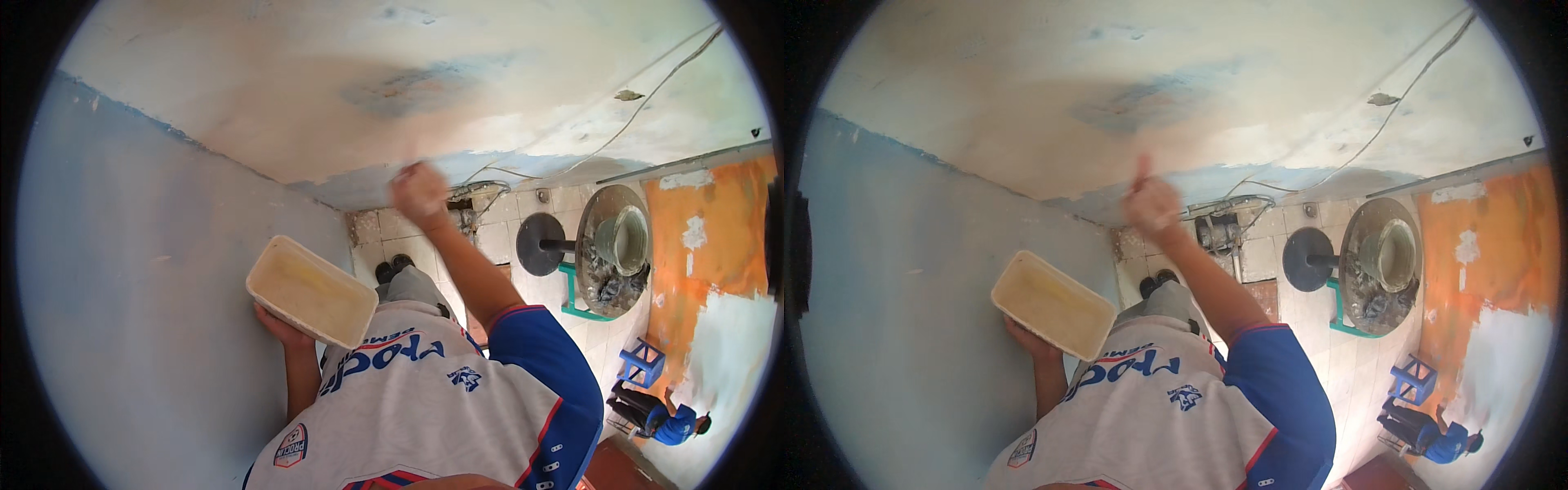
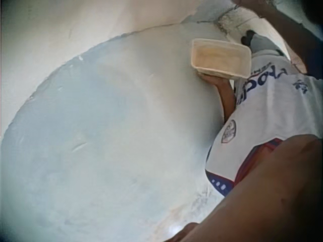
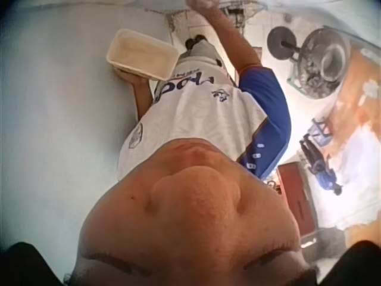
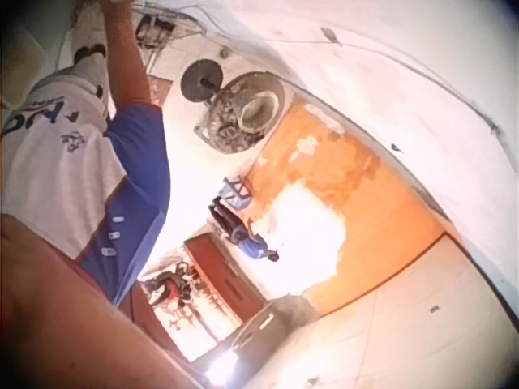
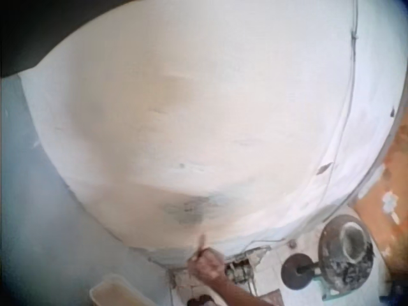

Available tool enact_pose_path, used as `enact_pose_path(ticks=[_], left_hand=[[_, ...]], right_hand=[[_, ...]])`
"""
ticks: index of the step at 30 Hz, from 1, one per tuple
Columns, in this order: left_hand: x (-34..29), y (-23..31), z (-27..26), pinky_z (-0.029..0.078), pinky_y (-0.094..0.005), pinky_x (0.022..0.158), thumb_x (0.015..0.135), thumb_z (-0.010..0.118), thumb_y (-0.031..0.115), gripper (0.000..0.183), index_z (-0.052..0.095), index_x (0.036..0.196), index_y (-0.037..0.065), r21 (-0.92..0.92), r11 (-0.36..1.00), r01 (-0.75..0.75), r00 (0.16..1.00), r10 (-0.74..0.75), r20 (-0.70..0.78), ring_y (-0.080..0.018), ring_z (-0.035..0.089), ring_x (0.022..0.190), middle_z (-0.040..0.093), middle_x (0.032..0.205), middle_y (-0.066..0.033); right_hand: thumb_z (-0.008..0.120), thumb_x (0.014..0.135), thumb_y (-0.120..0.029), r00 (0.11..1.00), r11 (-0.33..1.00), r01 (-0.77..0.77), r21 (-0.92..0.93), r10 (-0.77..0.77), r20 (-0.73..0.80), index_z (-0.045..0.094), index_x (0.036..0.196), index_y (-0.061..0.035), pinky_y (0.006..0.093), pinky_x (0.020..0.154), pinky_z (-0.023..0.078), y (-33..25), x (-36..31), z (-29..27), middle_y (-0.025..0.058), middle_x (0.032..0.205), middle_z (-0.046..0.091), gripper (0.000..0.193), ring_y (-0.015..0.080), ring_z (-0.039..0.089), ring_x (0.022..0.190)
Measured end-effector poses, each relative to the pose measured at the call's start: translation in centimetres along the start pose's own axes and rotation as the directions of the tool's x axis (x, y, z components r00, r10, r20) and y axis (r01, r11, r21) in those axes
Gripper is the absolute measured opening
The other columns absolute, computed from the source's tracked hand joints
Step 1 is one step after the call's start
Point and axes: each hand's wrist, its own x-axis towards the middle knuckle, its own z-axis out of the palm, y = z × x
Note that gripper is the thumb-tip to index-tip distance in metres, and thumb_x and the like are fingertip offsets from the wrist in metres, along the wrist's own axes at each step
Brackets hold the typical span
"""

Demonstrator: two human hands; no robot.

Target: The person applies a white plaster substance from a container onto a ceiling using a putty knife, smoothing it across the surface with multiple strokes.

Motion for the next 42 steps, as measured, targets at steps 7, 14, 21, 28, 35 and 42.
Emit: enact_pose_path(ticks=[7, 14, 21, 28, 35, 42], left_hand=[[0.6, 0.0, 1.2, 0.046, -0.0497, 0.112, 0.1, 0.034, 0.064, 0.074, 0.043, 0.154, 0.014, 0.03, 0.999, 0.025, 0.997, -0.027, 0.07, -0.0325, 0.05, 0.138, 0.049, 0.154, -0.0096], [0.1, 0.0, 0.2, 0.046, -0.05, 0.112, 0.1, 0.033, 0.064, 0.074, 0.043, 0.154, 0.013, 0.015, 0.996, 0.086, 0.985, -0.087, 0.148, -0.0327, 0.052, 0.137, 0.049, 0.154, -0.0106], [-1.1, 0.1, -0.8, 0.046, -0.0495, 0.112, 0.1, 0.032, 0.065, 0.075, 0.042, 0.154, 0.013, 0.049, 0.998, -0.029, 1.0, 0.029, 0.004, -0.0326, 0.051, 0.138, 0.049, 0.154, -0.0112], [0.1, -0.8, -0.6, 0.045, -0.049, 0.112, 0.101, 0.032, 0.065, 0.075, 0.043, 0.153, 0.013, 0.025, 0.997, 0.079, 0.989, -0.081, 0.121, -0.0325, 0.05, 0.138, 0.049, 0.154, -0.0114], [-0.1, -0.7, -1.7, 0.044, -0.0489, 0.113, 0.101, 0.034, 0.065, 0.075, 0.044, 0.153, 0.013, 0.016, 1.0, 0.025, 0.997, -0.027, 0.076, -0.0327, 0.05, 0.139, 0.049, 0.154, -0.0115], [-0.1, -0.2, -0.7, 0.045, -0.0494, 0.113, 0.1, 0.034, 0.066, 0.076, 0.041, 0.155, 0.013, -0.005, 0.997, 0.073, 0.994, -0.073, 0.076, -0.0334, 0.05, 0.139, 0.048, 0.155, -0.0113]], right_hand=[[0.071, 0.073, 0.007, 0.916, 0.955, 0.285, 0.079, -0.246, -0.318, 0.057, 0.07, -0.0096, 0.0338, 0.052, 0.047, 6.3, 7.7, 2.0, 0.0069, 0.072, 0.057, 0.022, 0.0231, 0.057, 0.062], [0.076, 0.074, -0.005, 0.893, 0.832, 0.451, 0.324, -0.422, -0.158, 0.058, 0.072, -0.0129, 0.0362, 0.067, 0.057, -4.6, 3.1, 5.4, 0.0049, 0.084, 0.063, 0.02, 0.0231, 0.065, 0.078], [0.069, 0.075, 0.008, 0.941, 0.994, 0.079, 0.074, -0.049, -0.335, 0.051, 0.067, -0.0055, 0.0361, 0.054, 0.052, 1.5, 7.6, -3.0, 0.01, 0.071, 0.063, 0.024, 0.0225, 0.057, 0.054], [0.077, 0.076, -0.011, 0.81, 0.803, 0.576, 0.155, -0.534, -0.244, 0.06, 0.074, -0.0126, 0.0342, 0.058, 0.056, -2.3, 4.4, 7.9, 0.0078, 0.095, 0.065, 0.018, 0.0187, 0.065, 0.075], [0.071, 0.073, 0.006, 0.902, 0.929, 0.303, 0.212, -0.208, -0.379, 0.053, 0.07, -0.007, 0.0335, 0.045, 0.048, -4.0, 4.7, 2.2, 0.0095, 0.069, 0.06, 0.023, 0.0209, 0.056, 0.05], [0.074, 0.078, -0.008, 0.789, 0.904, 0.422, -0.067, -0.403, -0.465, 0.051, 0.066, -0.0175, 0.0397, 0.055, 0.047, -1.3, 10.4, 7.3, 0.0016, 0.07, 0.055, 0.028, 0.0183, 0.058, 0.063]])
